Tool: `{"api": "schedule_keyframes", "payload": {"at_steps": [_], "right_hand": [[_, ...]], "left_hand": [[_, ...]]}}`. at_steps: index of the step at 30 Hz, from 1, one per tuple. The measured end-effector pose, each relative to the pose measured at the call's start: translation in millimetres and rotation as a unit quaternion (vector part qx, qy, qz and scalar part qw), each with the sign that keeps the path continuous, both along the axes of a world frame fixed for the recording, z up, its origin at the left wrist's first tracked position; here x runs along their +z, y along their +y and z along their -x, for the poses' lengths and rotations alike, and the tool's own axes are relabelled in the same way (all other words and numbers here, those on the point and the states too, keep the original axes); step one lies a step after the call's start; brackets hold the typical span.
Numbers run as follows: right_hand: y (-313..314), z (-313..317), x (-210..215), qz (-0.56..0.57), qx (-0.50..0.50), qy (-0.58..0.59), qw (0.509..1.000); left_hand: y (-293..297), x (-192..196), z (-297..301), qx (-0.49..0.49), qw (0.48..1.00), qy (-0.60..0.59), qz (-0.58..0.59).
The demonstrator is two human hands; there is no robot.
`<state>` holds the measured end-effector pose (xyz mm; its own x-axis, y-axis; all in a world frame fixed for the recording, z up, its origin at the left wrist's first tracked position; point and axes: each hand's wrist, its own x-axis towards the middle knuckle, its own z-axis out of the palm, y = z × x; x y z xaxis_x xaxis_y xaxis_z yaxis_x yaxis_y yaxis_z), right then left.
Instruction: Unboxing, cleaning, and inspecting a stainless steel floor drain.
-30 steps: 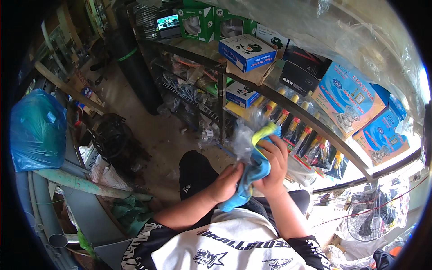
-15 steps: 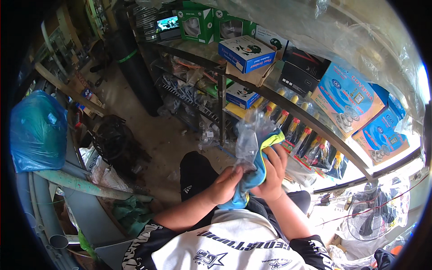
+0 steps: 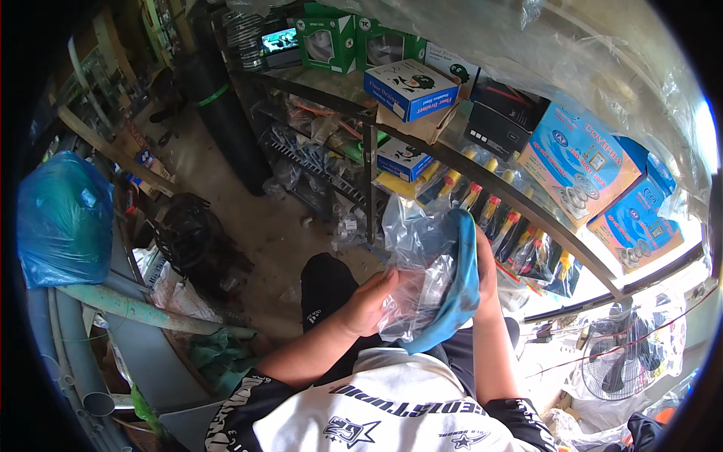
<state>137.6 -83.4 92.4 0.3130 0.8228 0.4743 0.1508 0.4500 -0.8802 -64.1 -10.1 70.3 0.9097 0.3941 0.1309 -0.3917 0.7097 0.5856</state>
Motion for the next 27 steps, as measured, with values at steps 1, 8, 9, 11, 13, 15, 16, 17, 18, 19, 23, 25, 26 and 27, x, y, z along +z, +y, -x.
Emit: {"api": "schedule_keyframes", "payload": {"at_steps": [1, 8, 9, 11, 13, 15, 16, 17, 18, 19, 23, 25, 26, 27], "right_hand": [[-4, 2, -2, 0.023, 0.031, 0.076, 0.996], [-22, 9, 8, 0.089, 0.046, 0.299, 0.949], [-25, 13, 2, 0.039, 0.079, 0.265, 0.960], [-27, 14, -14, 0.065, 0.071, 0.255, 0.962], [-29, 13, -26, 0.078, 0.087, 0.282, 0.952], [-31, 13, -38, 0.116, 0.100, 0.473, 0.868], [-33, 14, -41, 0.116, 0.099, 0.474, 0.867], [-35, 16, -43, 0.096, 0.125, 0.477, 0.865], [-38, 18, -46, 0.076, 0.150, 0.480, 0.861], [-40, 18, -52, 0.050, 0.168, 0.432, 0.885], [-36, 22, -44, 0.054, 0.142, 0.493, 0.857], [-33, 22, -38, 0.026, 0.106, 0.442, 0.890], [-32, 20, -33, 0.012, 0.099, 0.436, 0.894], [-30, 18, -29, 0.010, 0.099, 0.437, 0.894]], "left_hand": [[-1, 1, -3, -0.003, 1.000, -0.012, 0.026], [3, 16, -22, -0.014, 0.997, -0.064, 0.028], [4, 13, -24, -0.016, 0.997, -0.064, 0.029], [9, 9, -27, -0.015, 0.999, -0.049, 0.006], [18, 11, -22, -0.026, 0.999, -0.039, -0.008], [23, 11, -25, 0.043, 0.995, 0.007, -0.092], [25, 11, -25, 0.042, 0.995, 0.009, -0.091], [28, 12, -23, 0.087, 0.981, 0.048, -0.167], [29, 12, -21, 0.131, 0.958, 0.088, -0.241], [29, 13, -22, 0.130, 0.958, 0.089, -0.241], [30, 29, -30, 0.233, 0.904, 0.135, -0.331], [40, 40, -34, 0.391, 0.790, 0.201, -0.427], [38, 45, -33, 0.457, 0.779, 0.184, -0.388], [38, 47, -28, 0.477, 0.770, 0.156, -0.395]]}}
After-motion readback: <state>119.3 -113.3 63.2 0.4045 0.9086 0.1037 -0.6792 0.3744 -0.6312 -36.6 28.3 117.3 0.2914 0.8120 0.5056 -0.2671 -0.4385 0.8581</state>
